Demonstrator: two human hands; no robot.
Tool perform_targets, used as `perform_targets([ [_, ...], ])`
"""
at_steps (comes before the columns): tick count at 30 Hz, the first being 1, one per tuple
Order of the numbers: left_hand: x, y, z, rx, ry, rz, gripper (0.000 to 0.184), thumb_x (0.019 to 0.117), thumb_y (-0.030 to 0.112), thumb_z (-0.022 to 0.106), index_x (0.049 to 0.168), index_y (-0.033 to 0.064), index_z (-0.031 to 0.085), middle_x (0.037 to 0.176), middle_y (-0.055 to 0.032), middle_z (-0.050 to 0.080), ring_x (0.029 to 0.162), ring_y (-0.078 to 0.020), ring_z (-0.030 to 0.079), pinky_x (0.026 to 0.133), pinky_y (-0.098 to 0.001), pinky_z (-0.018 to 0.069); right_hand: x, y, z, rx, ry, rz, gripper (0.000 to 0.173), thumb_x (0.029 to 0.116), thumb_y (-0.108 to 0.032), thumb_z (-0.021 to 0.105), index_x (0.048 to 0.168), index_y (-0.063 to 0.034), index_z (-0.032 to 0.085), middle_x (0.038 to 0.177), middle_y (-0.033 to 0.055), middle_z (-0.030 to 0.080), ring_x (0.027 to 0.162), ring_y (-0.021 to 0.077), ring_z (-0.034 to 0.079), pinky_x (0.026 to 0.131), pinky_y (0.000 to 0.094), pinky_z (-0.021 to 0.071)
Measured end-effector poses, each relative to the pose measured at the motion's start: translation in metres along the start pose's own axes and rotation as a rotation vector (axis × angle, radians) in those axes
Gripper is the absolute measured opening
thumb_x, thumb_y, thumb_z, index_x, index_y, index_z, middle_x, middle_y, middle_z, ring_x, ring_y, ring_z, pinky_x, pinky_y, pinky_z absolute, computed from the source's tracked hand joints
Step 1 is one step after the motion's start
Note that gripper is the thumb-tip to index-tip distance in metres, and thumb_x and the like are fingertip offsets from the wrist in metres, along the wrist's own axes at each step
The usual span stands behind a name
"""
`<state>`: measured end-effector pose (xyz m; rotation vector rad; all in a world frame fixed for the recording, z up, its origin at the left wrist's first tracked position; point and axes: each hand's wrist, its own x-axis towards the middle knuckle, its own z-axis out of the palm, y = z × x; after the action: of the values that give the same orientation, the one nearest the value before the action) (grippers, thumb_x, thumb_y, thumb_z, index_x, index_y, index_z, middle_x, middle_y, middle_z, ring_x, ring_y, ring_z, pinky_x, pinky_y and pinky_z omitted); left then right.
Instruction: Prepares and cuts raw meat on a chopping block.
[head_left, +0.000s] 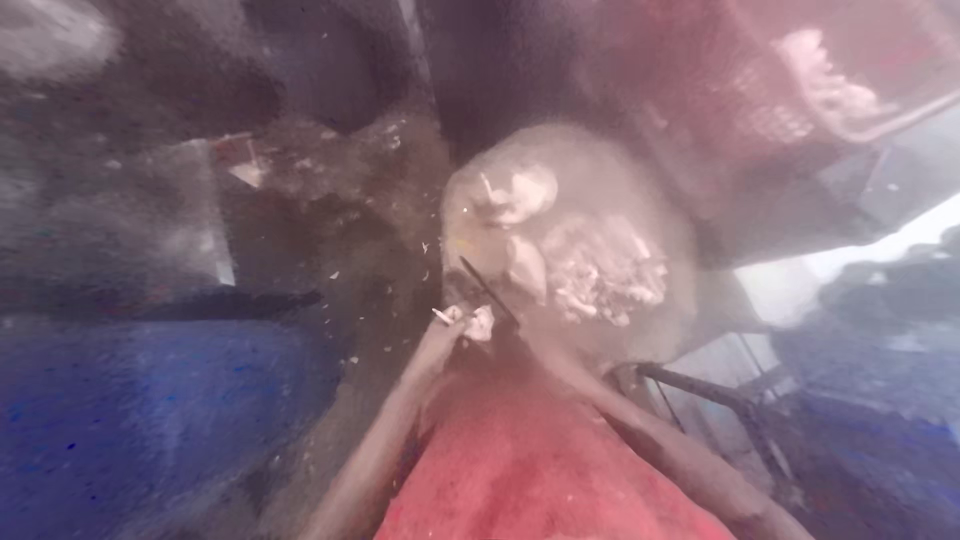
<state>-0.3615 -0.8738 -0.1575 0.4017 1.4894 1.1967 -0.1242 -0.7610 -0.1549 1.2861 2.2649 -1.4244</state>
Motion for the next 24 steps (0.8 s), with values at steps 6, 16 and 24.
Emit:
perform_targets([
  [6, 0.041, -0.005, -0.026, 0.748, 0.234, 0.061, 0.038, 0.1002, 0.035, 0.063, 0.126, 0.0071, 0.062, 0.105, -0.0130, 0.071, 0.093, -0.0241, 0.070, 0.086, -0.0473, 0.0567, -0.037, -0.079, -0.043, 0.254, 0.230, -0.395, 0.074, 0.1062, -0.060, 0.027, 0.139, 0.0007, 0.054, 0.107, 0.0105, 0.068, 0.093, 0.0120, 0.066, 0.086, 0.0333, 0.0575],
  [16, 0.014, 0.007, -0.029, 0.763, 0.305, 0.026, 0.031, 0.0989, 0.033, 0.065, 0.119, 0.0091, 0.063, 0.098, -0.0117, 0.070, 0.086, -0.0234, 0.069, 0.080, -0.0473, 0.0573, -0.016, -0.023, -0.012, -0.059, -0.028, 0.012, 0.049, 0.1100, -0.040, 0.038, 0.141, -0.0057, 0.054, 0.119, 0.0187, 0.067, 0.109, 0.0304, 0.067, 0.098, 0.0513, 0.0528],
  [24, 0.006, -0.006, -0.019, 0.658, 0.344, 0.035, 0.031, 0.0969, 0.030, 0.068, 0.115, 0.0042, 0.064, 0.089, -0.0088, 0.068, 0.074, -0.0181, 0.067, 0.070, -0.0406, 0.0581, -0.026, -0.029, 0.013, 0.162, -0.108, -0.103, 0.056, 0.1093, -0.047, 0.037, 0.133, -0.0007, 0.058, 0.111, 0.0164, 0.068, 0.100, 0.0226, 0.068, 0.092, 0.0430, 0.0552],
])
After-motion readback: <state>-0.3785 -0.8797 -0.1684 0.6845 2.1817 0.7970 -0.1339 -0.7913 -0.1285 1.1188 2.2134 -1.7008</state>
